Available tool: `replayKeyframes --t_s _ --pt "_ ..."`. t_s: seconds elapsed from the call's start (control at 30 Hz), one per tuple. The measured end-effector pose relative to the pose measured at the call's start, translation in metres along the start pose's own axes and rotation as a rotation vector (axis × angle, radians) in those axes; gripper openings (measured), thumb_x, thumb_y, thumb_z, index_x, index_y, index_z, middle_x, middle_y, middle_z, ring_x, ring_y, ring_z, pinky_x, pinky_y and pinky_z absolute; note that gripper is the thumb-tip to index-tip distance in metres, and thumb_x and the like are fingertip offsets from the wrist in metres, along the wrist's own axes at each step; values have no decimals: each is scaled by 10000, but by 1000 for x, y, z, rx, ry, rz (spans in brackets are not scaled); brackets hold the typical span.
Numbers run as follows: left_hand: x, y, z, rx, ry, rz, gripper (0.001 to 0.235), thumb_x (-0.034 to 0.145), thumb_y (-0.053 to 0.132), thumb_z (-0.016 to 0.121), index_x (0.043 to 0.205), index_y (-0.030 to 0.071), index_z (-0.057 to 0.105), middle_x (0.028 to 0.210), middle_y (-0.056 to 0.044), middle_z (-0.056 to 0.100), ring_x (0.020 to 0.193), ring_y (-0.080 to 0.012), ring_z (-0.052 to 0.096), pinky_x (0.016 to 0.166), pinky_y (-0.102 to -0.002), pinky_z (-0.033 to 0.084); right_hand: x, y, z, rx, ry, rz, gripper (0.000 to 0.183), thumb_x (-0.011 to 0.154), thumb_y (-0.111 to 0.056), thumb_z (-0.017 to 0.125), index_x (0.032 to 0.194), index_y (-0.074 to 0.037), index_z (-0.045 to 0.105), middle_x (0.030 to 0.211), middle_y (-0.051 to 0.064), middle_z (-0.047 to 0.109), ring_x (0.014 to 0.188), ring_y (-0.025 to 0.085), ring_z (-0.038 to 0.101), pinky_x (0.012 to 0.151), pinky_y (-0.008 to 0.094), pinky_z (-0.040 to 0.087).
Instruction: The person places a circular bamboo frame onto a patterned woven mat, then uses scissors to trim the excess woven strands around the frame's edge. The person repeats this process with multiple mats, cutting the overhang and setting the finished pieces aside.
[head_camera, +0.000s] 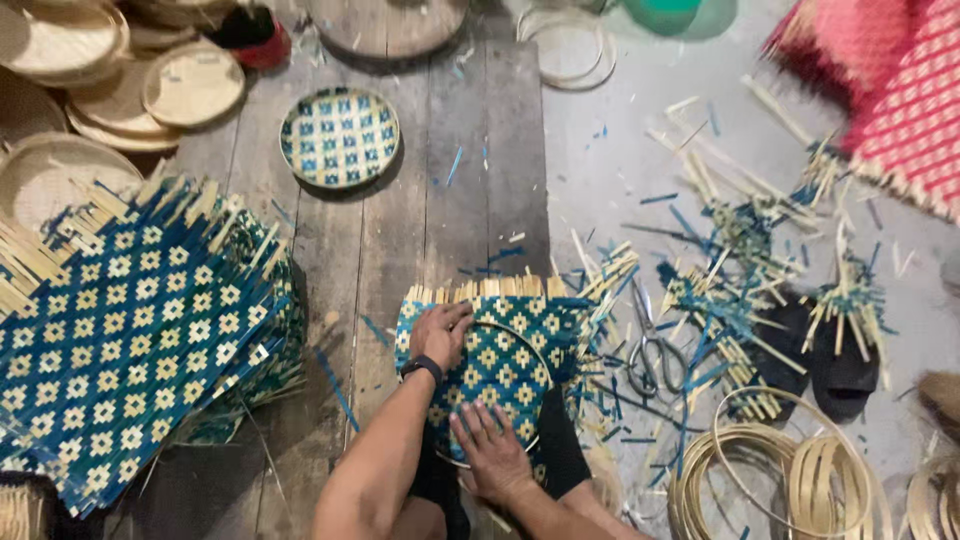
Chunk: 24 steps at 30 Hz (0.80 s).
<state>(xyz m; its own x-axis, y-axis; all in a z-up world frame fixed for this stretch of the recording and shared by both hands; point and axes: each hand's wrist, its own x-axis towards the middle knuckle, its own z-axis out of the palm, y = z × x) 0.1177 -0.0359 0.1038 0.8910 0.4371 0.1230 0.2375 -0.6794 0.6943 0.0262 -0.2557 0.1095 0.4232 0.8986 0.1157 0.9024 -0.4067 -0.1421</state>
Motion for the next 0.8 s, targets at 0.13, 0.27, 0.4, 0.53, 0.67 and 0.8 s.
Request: replayKeyframes --t_s 0.13,0.27,0.4,0.53,0.67,0.8 --pt "1 -10 12 22 31 -6 235 885 365 704 1066 271 820 1144 -27 714 1102 -303 621 963 -432 476 3 -5 14 210 -33 118 840 756 -319 743 1459 5 417 1529 254 370 1451 434 275 1152 610 147" --pt "0 -19 22 17 18 12 225 903 343 703 1072 246 817 1189 -56 690 1141 -323 592 996 -445 459 -1 -17 26 -47 212 68 817 756 -288 759 1477 -42 463 1526 199 420 1457 368 325 1209 559 189" --pt "13 -15 19 13 34 84 219 877 289 699 1051 222 814 1263 -65 664 1186 -354 544 1023 -464 433 13 -1 3 229 5 119 717 734 -280 779 1370 -58 531 1431 188 528 1365 370 429 1132 541 290" --pt "8 -16 16 57 19 301 269 909 194 623 1129 161 773 1338 -65 636 1203 -386 515 1053 -462 425 59 81 -27 318 356 146 405 867 -162 690 1256 -59 648 1269 178 630 1222 393 563 1058 512 421" --pt "3 -4 1 198 35 444 253 941 227 597 1101 95 742 1259 -67 654 1197 -349 549 1055 -488 414 108 149 -27 328 419 78 290 854 -156 682 1107 -16 700 1138 149 693 1079 393 600 928 485 471" --pt "5 8 3 227 -132 236 256 1001 278 543 1035 108 732 1106 -64 687 1106 -328 591 985 -455 480 120 171 4 500 257 173 135 880 -135 683 982 -75 748 1023 99 731 1020 330 627 912 427 502"
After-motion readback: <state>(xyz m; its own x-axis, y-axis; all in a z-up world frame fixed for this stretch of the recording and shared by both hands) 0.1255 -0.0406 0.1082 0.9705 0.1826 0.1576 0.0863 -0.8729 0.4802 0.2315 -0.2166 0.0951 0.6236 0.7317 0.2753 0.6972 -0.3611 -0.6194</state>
